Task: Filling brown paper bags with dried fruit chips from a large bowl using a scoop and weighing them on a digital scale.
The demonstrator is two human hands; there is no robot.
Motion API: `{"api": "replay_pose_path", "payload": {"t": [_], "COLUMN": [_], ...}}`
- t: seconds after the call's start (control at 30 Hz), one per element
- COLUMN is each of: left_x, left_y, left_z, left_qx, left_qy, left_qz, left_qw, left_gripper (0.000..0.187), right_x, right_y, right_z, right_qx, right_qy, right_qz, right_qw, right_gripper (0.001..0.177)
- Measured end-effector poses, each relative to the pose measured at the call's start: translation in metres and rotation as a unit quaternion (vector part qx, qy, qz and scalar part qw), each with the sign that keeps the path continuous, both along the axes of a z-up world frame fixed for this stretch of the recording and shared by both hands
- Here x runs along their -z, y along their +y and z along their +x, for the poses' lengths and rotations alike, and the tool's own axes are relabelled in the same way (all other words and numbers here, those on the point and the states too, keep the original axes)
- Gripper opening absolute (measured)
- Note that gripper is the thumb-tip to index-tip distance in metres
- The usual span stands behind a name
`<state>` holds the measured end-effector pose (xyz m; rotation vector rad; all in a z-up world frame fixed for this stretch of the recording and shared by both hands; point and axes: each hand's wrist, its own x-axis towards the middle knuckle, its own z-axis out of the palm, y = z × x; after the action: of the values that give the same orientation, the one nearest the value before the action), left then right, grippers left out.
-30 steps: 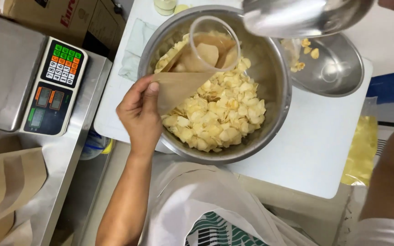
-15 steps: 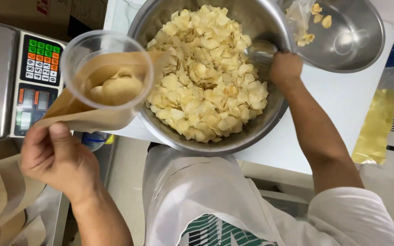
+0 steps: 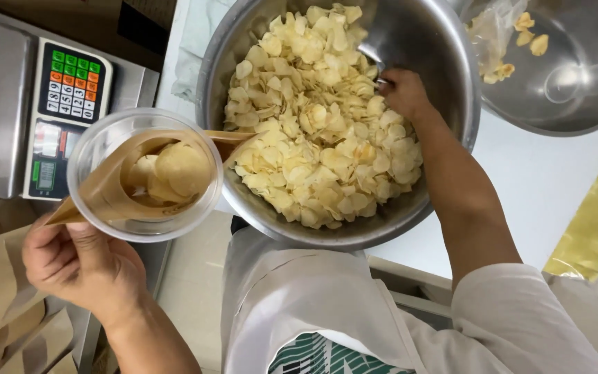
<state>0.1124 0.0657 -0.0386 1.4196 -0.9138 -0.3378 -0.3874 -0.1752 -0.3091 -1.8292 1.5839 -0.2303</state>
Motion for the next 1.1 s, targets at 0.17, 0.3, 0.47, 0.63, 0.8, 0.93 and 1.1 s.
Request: {"api": "replay_pose_path", "payload": {"t": [0.17,0.3,0.47,0.63,0.8,0.93,1.1], "left_x": [-0.001,-0.006,-0.001,-0.03,-0.046,-0.058,-0.052], "left_y": [-0.001,-0.01,-0.018,-0.031,-0.042,-0.049,-0.051], "left_z": [-0.004,-0.008,-0.013,-0.033,-0.045,-0.059,-0.068], "left_qx": [0.002,0.011,0.046,0.095,0.155,0.216,0.236], "left_qy": [0.001,0.002,0.028,0.013,-0.003,-0.015,0.011], "left_qz": [0.005,0.027,0.0,0.049,0.058,0.07,0.076], "left_qw": [1.0,1.0,0.999,0.994,0.986,0.974,0.969], "left_gripper": [0.021,0.027,0.023,0.009,0.013,0.014,0.018], "right_x": [0.007,-0.047,-0.157,-0.31,-0.401,-0.452,-0.503], "right_y": [-0.015,-0.012,0.012,0.037,0.039,0.03,0.071], "right_z": [0.026,0.024,0.021,0.026,0.004,0.034,0.142], "right_qx": [-0.045,-0.026,0.015,0.002,-0.071,-0.206,-0.301], "right_qy": [-0.049,-0.094,-0.164,-0.029,-0.075,0.027,0.33], "right_qz": [0.06,0.16,0.223,0.156,0.055,-0.031,-0.112], "right_qw": [0.996,0.982,0.961,0.987,0.993,0.978,0.888], "right_gripper": [0.03,0.02,0.018,0.03,0.031,0.027,0.015]}}
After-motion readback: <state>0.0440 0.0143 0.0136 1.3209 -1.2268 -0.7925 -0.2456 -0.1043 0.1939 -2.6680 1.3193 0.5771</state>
